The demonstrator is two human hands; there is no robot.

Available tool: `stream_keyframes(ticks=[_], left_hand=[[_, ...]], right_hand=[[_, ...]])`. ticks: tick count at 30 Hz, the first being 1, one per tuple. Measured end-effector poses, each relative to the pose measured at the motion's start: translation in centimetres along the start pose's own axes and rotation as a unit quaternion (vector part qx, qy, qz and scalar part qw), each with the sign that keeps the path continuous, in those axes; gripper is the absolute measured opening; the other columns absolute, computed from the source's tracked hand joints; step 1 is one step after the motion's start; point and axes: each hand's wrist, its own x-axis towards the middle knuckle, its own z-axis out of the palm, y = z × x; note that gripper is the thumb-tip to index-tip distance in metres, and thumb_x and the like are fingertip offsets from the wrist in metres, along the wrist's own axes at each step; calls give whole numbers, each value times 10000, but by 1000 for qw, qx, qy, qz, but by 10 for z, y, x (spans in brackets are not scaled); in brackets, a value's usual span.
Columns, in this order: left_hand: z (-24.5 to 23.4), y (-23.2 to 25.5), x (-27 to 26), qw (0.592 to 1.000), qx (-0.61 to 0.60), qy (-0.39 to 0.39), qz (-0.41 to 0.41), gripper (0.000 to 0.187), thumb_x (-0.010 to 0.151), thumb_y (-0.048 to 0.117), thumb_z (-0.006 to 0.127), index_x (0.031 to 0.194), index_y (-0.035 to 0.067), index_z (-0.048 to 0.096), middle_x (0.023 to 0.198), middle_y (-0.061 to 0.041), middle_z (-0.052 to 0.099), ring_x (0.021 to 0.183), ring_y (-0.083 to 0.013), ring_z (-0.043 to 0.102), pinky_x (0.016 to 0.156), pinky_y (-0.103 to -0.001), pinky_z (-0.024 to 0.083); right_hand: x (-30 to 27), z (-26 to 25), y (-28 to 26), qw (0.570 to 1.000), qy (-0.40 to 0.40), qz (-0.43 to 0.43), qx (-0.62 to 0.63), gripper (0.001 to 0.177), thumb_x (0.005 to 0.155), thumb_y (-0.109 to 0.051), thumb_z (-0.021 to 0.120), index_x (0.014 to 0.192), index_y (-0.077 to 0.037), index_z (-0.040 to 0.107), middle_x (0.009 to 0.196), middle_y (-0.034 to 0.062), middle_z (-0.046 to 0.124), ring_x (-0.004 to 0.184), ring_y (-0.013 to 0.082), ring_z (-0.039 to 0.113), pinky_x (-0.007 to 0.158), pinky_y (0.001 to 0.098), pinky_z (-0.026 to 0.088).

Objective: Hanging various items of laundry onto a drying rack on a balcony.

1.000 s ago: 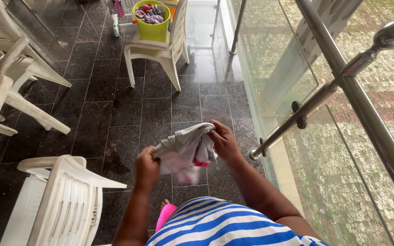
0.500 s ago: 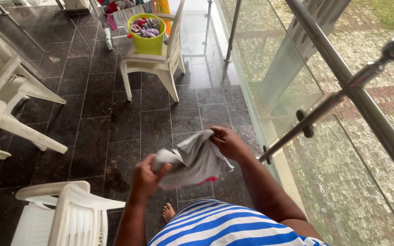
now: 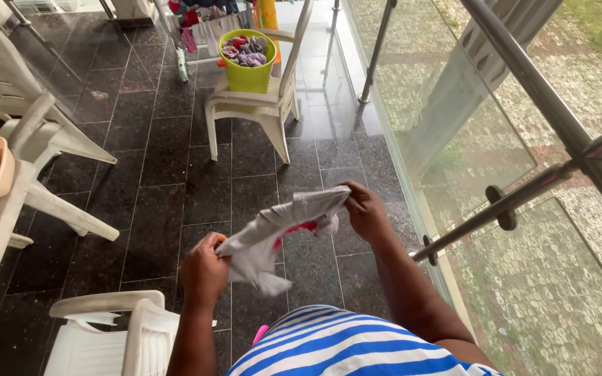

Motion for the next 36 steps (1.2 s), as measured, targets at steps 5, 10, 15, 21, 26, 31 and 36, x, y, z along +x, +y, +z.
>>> stream_keyframes(ticks=[5, 10, 15, 21, 26, 31, 36], left_hand=[[-13, -33, 17, 999, -12, 48, -8, 157, 844, 178, 737, 972, 96, 699, 977, -138, 726, 893, -398, 690, 725, -477, 541], [-20, -75, 35, 998, -40, 16, -45, 156, 864, 184, 724, 974, 77, 696, 889, -154, 733, 818, -361, 710, 689, -451, 534], [-15, -120, 46, 984, -150, -34, -90, 160, 895, 172, 734, 901, 22, 678, 706, -124, 703, 655, -198, 656, 625, -359, 525], [19, -199, 66, 880, -458, -49, -111, 76, 935, 59, 679, 1009, 43, 679, 844, 10, 637, 702, -86, 541, 631, -269, 452], [6, -183, 72, 827, -559, -15, -56, 126, 988, 110, 628, 1075, 45, 691, 987, 12, 687, 909, -69, 596, 875, -228, 468], [13, -160, 74, 855, -515, -35, -51, 174, 1009, 159, 621, 1110, 52, 714, 953, 7, 674, 874, -79, 581, 816, -244, 465], [18, -125, 85, 856, -509, -76, 39, 179, 1023, 193, 645, 1095, 41, 708, 973, 8, 684, 889, -73, 582, 813, -241, 481]], right_hand=[[17, 30, -43, 990, -12, 35, 133, 199, 1024, -77, 508, 1105, -16, 679, 977, 44, 730, 914, 124, 666, 827, 272, 553], [35, 63, -21, 990, -19, 24, 136, 218, 1009, -87, 523, 1111, 19, 684, 935, 40, 731, 893, 113, 637, 797, 273, 522], [45, 86, -15, 975, -17, 15, 219, 207, 1038, -120, 555, 1096, 29, 687, 955, 41, 727, 897, 106, 643, 808, 277, 526], [59, 107, -1, 968, -15, 21, 251, 196, 1043, -115, 558, 1092, 27, 682, 968, 44, 722, 900, 110, 648, 831, 278, 532], [68, 123, -7, 952, -48, 30, 301, 186, 1026, -76, 552, 1099, 37, 680, 975, 48, 726, 904, 114, 659, 842, 288, 536], [80, 136, -4, 952, -81, 39, 291, 191, 1034, -66, 544, 1115, 37, 683, 978, 49, 722, 911, 124, 657, 850, 289, 537], [96, 154, -15, 944, -131, 68, 296, 198, 1018, -43, 539, 1139, 42, 671, 1023, 85, 729, 945, 156, 678, 890, 318, 555]])
